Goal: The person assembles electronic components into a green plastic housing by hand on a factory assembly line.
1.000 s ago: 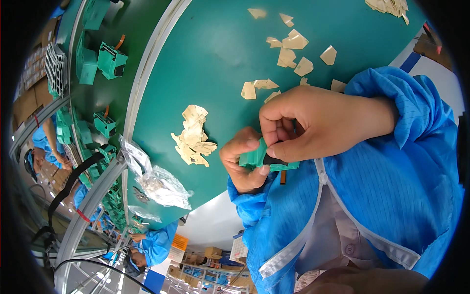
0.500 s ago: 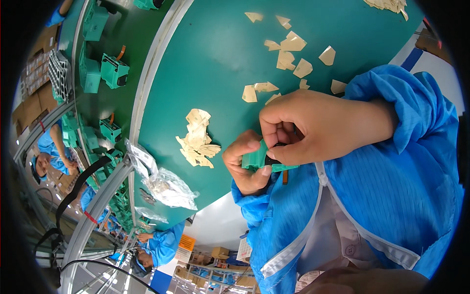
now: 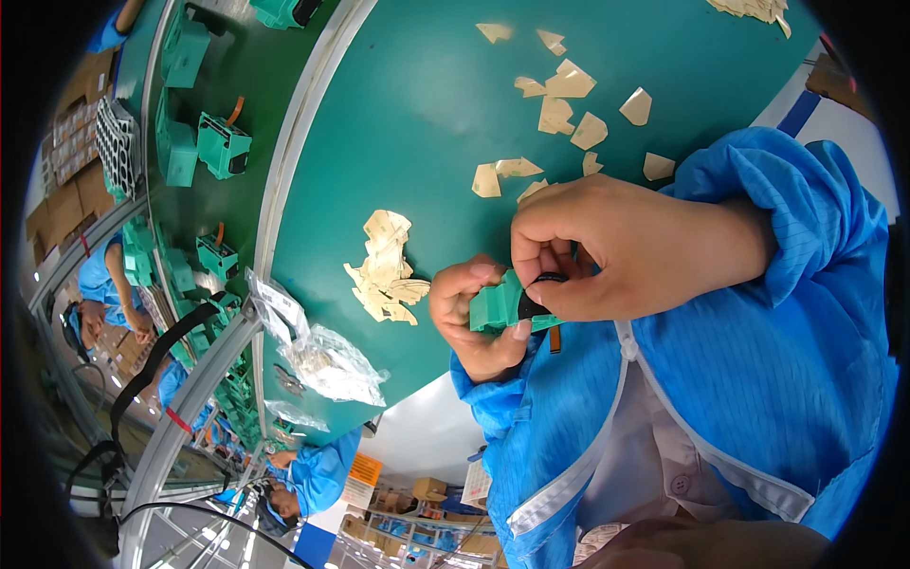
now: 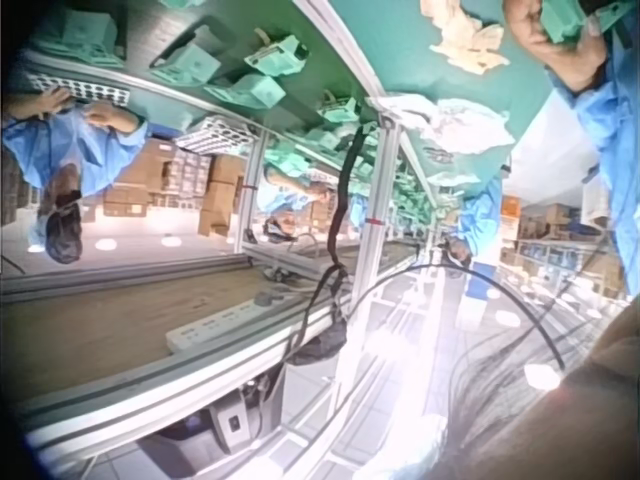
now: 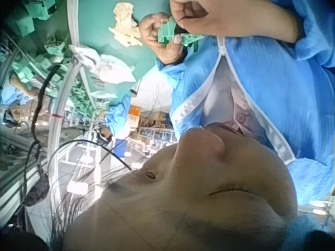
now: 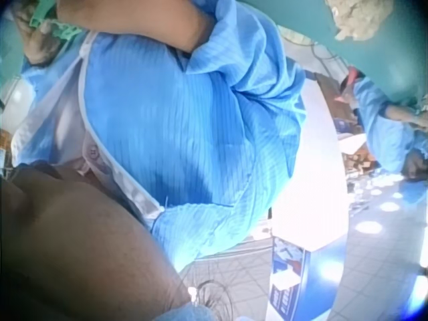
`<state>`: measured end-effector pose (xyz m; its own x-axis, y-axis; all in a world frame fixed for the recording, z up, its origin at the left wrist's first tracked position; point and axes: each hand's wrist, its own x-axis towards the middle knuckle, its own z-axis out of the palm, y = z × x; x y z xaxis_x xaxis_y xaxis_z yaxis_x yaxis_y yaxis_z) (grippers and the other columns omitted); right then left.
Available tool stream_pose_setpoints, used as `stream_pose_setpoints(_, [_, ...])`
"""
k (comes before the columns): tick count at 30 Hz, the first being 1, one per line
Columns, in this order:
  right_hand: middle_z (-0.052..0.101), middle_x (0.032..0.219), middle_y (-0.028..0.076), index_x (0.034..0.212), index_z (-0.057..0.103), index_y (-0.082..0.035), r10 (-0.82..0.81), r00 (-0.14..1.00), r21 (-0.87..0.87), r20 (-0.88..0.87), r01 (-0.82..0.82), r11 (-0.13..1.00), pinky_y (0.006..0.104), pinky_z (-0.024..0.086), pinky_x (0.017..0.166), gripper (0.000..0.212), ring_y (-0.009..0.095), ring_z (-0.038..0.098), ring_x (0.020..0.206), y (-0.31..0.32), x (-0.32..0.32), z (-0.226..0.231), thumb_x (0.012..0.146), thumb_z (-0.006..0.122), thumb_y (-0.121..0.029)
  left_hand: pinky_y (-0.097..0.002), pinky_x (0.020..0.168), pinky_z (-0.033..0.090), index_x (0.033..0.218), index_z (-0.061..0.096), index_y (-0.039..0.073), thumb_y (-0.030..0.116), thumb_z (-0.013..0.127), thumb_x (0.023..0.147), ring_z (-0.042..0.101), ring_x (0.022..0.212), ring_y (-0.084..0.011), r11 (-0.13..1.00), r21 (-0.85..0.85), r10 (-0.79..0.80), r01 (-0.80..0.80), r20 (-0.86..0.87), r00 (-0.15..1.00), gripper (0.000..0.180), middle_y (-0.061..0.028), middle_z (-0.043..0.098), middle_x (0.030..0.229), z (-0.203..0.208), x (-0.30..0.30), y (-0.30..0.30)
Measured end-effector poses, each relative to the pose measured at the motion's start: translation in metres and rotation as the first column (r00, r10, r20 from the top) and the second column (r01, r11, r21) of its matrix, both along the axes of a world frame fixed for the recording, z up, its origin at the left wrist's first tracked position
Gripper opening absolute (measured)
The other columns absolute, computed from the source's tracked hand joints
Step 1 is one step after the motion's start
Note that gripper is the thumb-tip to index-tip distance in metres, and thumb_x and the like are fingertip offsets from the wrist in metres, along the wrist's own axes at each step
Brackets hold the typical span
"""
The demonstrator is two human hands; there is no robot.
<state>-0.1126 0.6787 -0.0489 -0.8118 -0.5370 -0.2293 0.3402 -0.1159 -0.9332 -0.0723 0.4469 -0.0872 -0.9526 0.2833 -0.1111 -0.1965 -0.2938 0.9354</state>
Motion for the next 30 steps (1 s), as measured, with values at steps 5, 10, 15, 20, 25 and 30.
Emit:
stream_pose_setpoints(5, [0.06,0.077,0.009,0.085,0.059,0.001,0.033,0.999,0.032,-0.022,-0.032,0.999,0.0308,0.048,0.057,0.013,0.017,0.059,0.064,0.001,-0.001,0.0,0.084,0.067,-0.01,-0.0224,0.072,0.044,0.118,0.052,0.003,0.009,0.081,0.069,0.054,0.08,-0.0107,0.999,-0.046,0.023,-0.022,0.029,0.999,0.056,-0.007,0.059,0.095,0.006,0.0,0.004])
stream_pose_setpoints(10, [0.059,0.081,0.008,0.087,0.059,0.0,0.074,0.997,0.064,-0.021,-0.073,0.995,0.0282,0.049,0.059,0.012,0.015,0.059,0.067,0.0,-0.003,0.001,0.084,0.069,-0.007,-0.0228,0.072,0.045,0.118,0.052,0.003,0.007,0.08,0.069,0.055,0.081,-0.0108,0.999,-0.029,0.022,-0.021,0.029,0.999,0.057,-0.0075,0.059,0.095,0.007,-0.001,0.005])
stream_pose_setpoints(15, [0.057,0.083,0.008,0.086,0.059,-0.001,0.066,0.997,0.054,-0.027,-0.065,0.996,0.0281,0.049,0.058,0.012,0.014,0.058,0.066,-0.002,-0.004,0.0,0.083,0.069,-0.006,-0.0243,0.071,0.047,0.124,0.047,0.002,0.007,0.079,0.071,0.057,0.079,-0.0129,0.999,-0.051,0.015,-0.015,0.0,1.0,0.062,-0.0097,0.059,0.094,0.006,-0.003,-0.001])
stream_pose_setpoints(20, [0.051,0.094,0.008,0.114,0.049,-0.003,-0.056,0.984,0.081,-0.169,0.071,0.994,0.0264,0.045,0.055,0.039,0.012,0.055,0.065,-0.003,-0.006,-0.011,0.085,0.074,-0.012,-0.0263,0.07,0.051,0.128,0.043,0.003,0.008,0.079,0.072,0.059,0.076,-0.0147,0.988,-0.079,0.131,-0.136,-0.066,0.989,0.067,-0.0115,0.059,0.092,0.024,-0.016,0.012])
stream_pose_setpoints(25, [0.045,0.098,0.006,0.129,0.034,-0.005,-0.16,0.987,-0.163,0.027,0.162,0.973,0.0227,0.04,0.053,0.037,0.008,0.047,0.059,-0.013,-0.007,-0.033,0.099,0.056,-0.011,-0.025,0.074,0.05,0.118,0.048,0.002,0.013,0.083,0.07,0.06,0.085,-0.0134,0.98,-0.166,0.1,-0.111,-0.068,0.993,0.06,-0.0074,0.059,0.097,0.064,-0.047,0.014])
stream_pose_setpoints(30, [0.048,0.091,0.004,0.119,0.044,-0.003,-0.122,0.991,-0.084,0.051,0.126,0.988,0.0235,0.041,0.056,0.018,0.008,0.049,0.064,0.01,-0.012,-0.025,0.101,0.046,-0.008,-0.0286,0.064,0.056,0.109,0.057,0.004,0.023,0.069,0.089,0.065,0.077,-0.0157,0.79,-0.593,0.093,-0.152,-0.129,0.987,0.03,-0.0068,0.063,0.095,0.083,-0.175,-0.009])
